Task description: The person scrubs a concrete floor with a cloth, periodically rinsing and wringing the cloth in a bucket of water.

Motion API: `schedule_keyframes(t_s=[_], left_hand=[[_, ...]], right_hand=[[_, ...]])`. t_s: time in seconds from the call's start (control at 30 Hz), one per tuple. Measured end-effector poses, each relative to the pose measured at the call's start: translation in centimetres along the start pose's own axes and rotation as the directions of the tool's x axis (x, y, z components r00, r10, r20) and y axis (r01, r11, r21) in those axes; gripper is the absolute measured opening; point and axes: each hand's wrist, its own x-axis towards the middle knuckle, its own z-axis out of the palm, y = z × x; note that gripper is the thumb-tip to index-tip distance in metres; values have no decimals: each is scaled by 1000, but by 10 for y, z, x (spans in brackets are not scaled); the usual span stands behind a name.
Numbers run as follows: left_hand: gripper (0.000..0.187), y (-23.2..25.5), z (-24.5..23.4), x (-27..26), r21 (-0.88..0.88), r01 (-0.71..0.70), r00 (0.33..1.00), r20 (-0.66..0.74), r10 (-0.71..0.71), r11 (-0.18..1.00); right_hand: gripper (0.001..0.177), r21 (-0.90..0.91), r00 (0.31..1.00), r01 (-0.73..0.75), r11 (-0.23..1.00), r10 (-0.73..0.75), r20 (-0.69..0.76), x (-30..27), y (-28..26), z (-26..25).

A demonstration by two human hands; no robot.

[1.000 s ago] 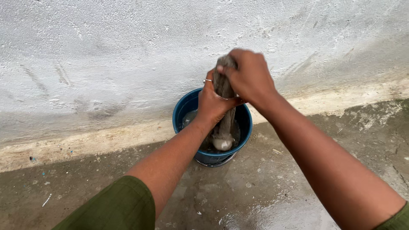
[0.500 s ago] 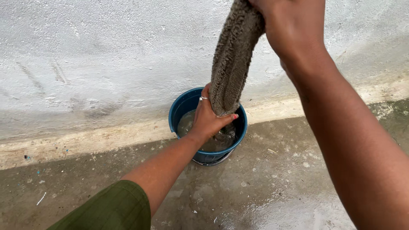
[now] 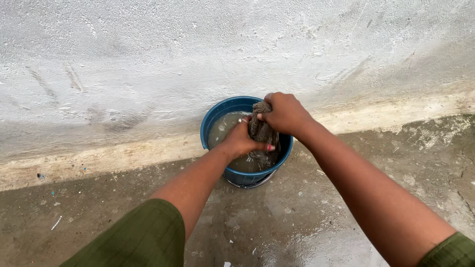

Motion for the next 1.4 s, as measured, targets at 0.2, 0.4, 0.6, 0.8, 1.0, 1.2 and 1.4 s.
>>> schedule_keyframes(t_s=[0.2,0.4,0.6,0.8,1.0,1.2,1.4], left_hand=[[116,24,2,-9,-265,-229,973,-53,223,936],[116,56,-6,-16,-316,-185,974,-183,131,931],[111,51,-6,-20,-239,-314,930,-273,247,919],[61,63,-8,-11,-370,-155,966,-249,63,916],[60,69,-20,-24,-407,-149,925,-380,-19,901],[52,79,-25,-23,-503,-181,917,-397,-40,845],[41,98,-32,-29,-659,-323,912,-408,37,680]], right_hand=[[31,104,984,24,994,-5,-180,-2,-18,-38],[17,295,893,215,931,-64,-445,-21,-63,-101],[10,473,712,662,581,-293,-638,-50,-82,-143],[12,595,799,386,705,67,-598,-70,-62,-167],[15,750,845,-35,660,420,-331,-71,2,-147],[52,812,800,-409,417,592,99,-71,23,-97],[69,864,815,-446,234,506,283,-58,12,-52]])
